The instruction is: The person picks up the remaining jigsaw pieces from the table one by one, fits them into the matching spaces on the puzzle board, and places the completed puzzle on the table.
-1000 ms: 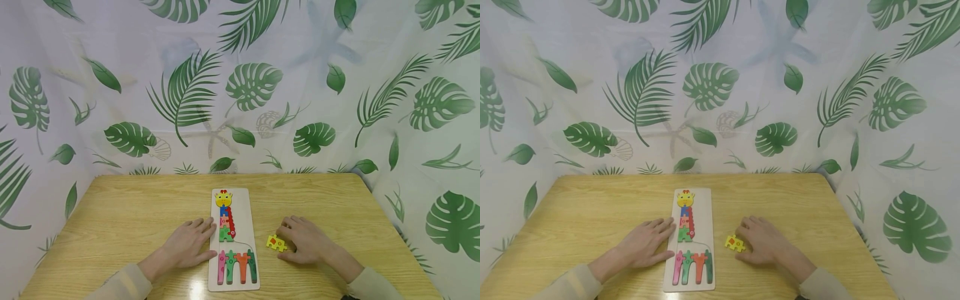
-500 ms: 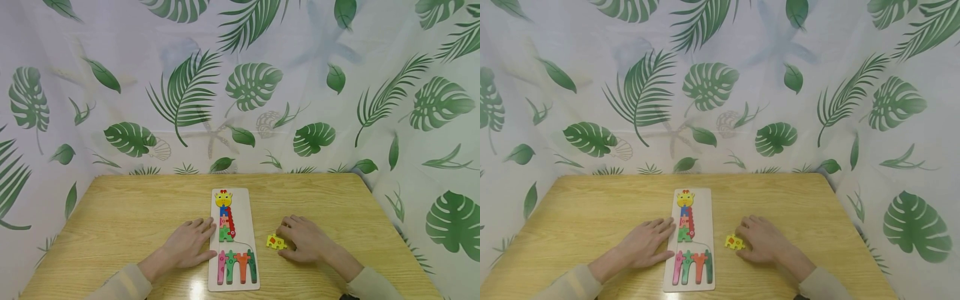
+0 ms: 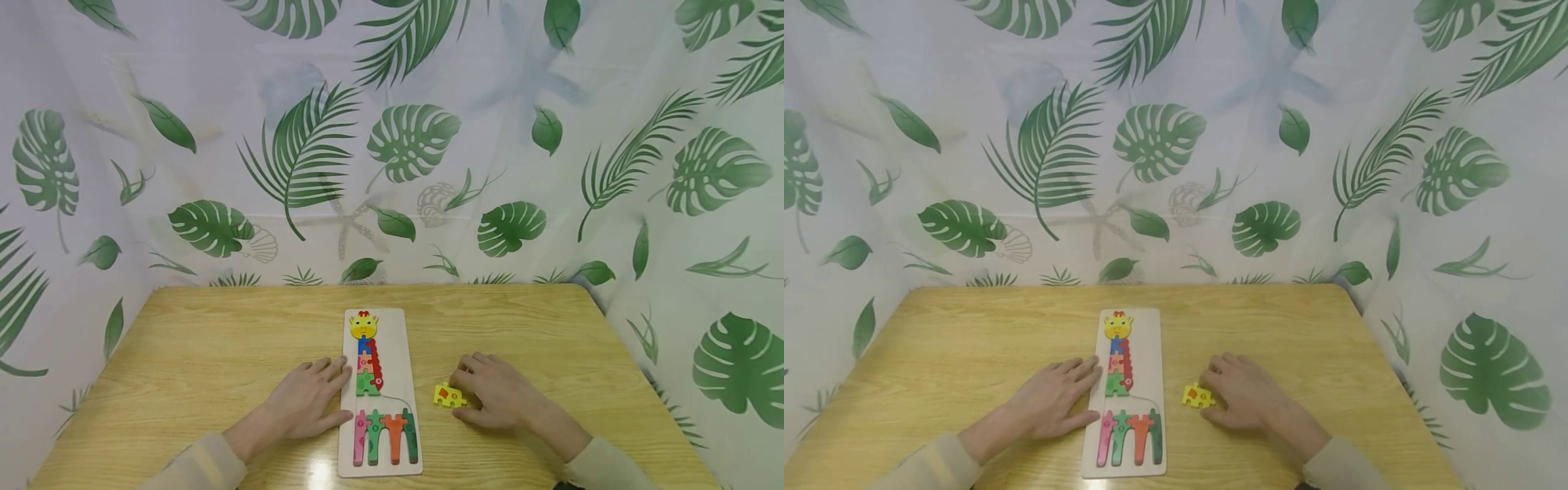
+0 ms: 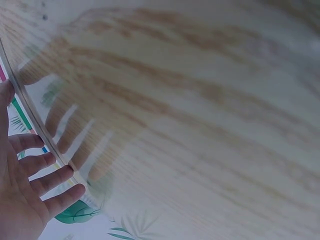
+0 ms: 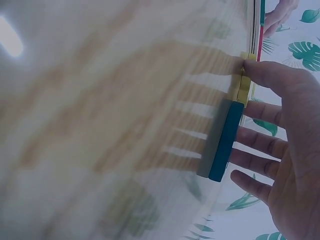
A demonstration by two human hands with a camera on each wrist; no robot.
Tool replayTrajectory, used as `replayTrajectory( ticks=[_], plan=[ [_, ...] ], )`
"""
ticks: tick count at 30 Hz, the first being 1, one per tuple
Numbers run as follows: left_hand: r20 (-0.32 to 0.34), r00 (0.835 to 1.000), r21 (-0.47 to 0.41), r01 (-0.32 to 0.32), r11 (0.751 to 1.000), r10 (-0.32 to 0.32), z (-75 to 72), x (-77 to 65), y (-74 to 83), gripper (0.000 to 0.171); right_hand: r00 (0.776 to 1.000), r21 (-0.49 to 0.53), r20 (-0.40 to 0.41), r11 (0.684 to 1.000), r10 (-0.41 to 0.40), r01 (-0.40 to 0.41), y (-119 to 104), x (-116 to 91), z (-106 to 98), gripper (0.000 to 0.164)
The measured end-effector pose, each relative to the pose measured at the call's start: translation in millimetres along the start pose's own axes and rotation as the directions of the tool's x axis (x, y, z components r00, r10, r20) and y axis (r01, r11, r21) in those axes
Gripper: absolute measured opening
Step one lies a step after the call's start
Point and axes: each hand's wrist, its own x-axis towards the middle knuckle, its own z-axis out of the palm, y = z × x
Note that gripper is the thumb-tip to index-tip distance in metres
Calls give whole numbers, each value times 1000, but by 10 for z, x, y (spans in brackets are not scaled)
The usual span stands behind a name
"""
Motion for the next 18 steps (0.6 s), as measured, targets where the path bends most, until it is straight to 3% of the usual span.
replayTrajectory(
  ticks=[18],
  plan=[
    [-3,1000,-24,11,1000,-11,22,2,0,77,1000,-5,-21,1000,-11,11,-14,4,-15,28]
  ],
)
